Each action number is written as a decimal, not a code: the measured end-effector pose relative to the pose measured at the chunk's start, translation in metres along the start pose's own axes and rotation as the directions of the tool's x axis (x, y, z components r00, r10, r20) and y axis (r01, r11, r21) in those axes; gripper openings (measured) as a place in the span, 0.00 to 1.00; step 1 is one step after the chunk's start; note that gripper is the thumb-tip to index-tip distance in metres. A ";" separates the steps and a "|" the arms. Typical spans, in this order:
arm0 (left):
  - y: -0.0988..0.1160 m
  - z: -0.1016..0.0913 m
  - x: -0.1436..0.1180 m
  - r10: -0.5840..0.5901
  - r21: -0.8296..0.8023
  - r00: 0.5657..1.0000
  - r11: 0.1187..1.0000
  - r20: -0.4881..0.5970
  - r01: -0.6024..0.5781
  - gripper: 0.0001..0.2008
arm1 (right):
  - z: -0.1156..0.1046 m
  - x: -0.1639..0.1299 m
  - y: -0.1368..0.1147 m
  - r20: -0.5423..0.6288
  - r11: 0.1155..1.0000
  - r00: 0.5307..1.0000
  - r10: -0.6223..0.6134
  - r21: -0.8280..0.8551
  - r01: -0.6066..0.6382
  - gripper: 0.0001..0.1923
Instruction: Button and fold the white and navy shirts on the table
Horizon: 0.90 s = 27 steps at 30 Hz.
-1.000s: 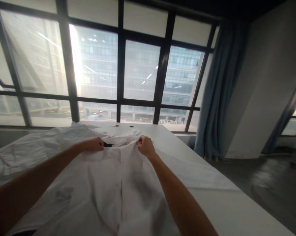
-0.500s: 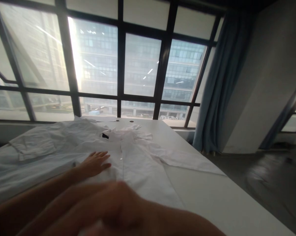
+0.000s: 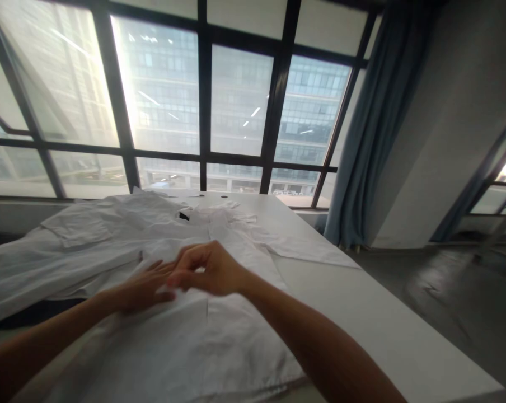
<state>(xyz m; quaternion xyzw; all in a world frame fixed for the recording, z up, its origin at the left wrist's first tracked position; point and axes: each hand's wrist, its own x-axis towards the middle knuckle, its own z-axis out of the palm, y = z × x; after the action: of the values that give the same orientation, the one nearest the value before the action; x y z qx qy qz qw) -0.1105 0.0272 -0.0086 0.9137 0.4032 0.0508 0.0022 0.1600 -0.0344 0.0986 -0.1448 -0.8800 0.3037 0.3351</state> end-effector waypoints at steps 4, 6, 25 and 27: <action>0.007 -0.003 -0.009 -0.020 -0.027 0.989 0.999 0.148 0.024 0.35 | -0.038 -0.021 0.094 -0.160 0.857 0.928 0.336 -0.357 -0.372 0.28; 0.011 -0.004 -0.014 -0.027 -0.039 0.987 0.999 0.160 0.034 0.35 | -0.054 -0.049 0.126 -0.152 0.713 0.889 0.433 -0.545 -0.441 0.30; 0.027 -0.016 -0.029 -0.068 -0.082 0.997 0.994 0.037 0.071 0.28 | -0.071 -0.089 0.103 -0.006 0.519 0.673 0.740 -0.632 -0.575 0.38; 0.007 -0.027 -0.014 -0.204 -0.053 0.970 0.979 -0.132 0.198 0.27 | -0.082 -0.080 0.117 -0.144 0.464 0.695 0.705 -0.646 -0.605 0.34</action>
<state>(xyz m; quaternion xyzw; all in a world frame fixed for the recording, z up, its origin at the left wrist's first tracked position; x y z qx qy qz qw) -0.1172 0.0113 0.0171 0.8623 0.4918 0.1209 -0.0022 0.2804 0.0552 0.0328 -0.5560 -0.8241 0.0929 0.0559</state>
